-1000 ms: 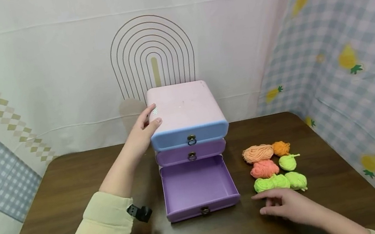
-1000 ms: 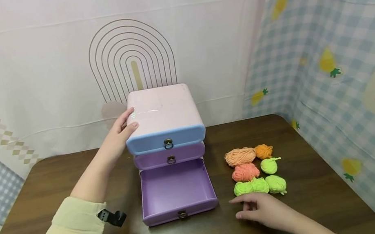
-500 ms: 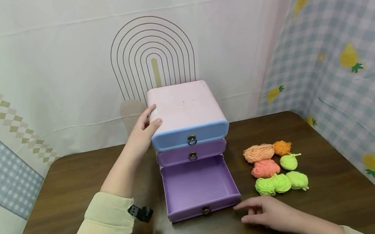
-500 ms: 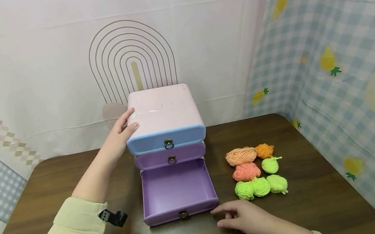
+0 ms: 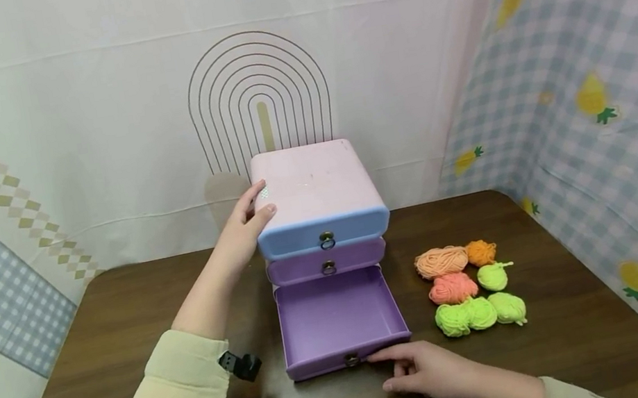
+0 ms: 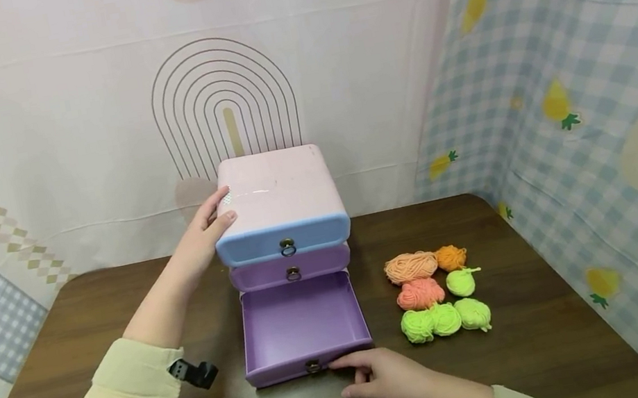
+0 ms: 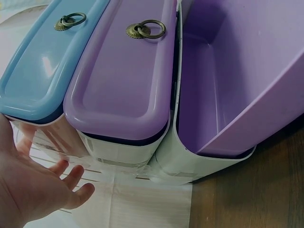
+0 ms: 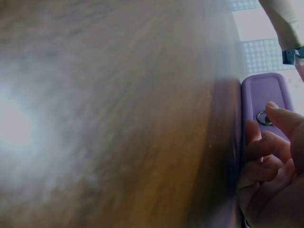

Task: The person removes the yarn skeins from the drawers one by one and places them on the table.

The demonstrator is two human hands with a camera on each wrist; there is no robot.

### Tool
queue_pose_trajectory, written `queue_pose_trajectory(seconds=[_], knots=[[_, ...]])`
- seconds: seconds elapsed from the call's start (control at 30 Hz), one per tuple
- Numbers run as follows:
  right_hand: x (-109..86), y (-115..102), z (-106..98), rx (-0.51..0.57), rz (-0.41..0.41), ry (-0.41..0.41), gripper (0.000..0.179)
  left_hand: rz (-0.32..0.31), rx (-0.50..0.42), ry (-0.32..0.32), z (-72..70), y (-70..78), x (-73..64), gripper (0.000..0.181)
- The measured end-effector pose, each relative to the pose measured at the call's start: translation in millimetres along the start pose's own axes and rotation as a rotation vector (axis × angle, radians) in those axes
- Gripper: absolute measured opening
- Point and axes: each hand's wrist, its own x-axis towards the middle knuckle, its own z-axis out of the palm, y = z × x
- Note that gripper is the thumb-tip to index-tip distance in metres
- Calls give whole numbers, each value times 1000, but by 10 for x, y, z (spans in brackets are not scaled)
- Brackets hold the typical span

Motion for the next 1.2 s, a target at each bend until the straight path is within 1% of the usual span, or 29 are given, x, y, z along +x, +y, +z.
queue_pose_trajectory(seconds=[0.17, 0.4, 0.5, 0.67, 0.73, 0.87, 1.03, 1.2], knots=[[41, -30, 38, 0, 0, -6, 46, 30, 5, 11, 5, -75, 39, 61], [76, -57, 84, 36, 7, -18, 46, 43, 4, 14, 8, -82, 38, 61], [80, -57, 109, 88, 22, -22, 47, 43, 10, 11, 4, -86, 40, 61], [78, -73, 140, 217, 78, -44, 47, 48, 20, 14, -2, -83, 28, 62], [76, -80, 150, 260, 81, -56, 46, 51, 22, 16, -2, -80, 23, 62], [82, -81, 184, 312, 77, -66, 44, 56, 27, 22, 0, -77, 18, 62], [92, -123, 212, 353, 104, -65, 39, 57, 22, 28, -1, -81, 17, 62], [91, -145, 225, 424, 121, -93, 43, 62, 20, 25, -1, -80, 14, 62]])
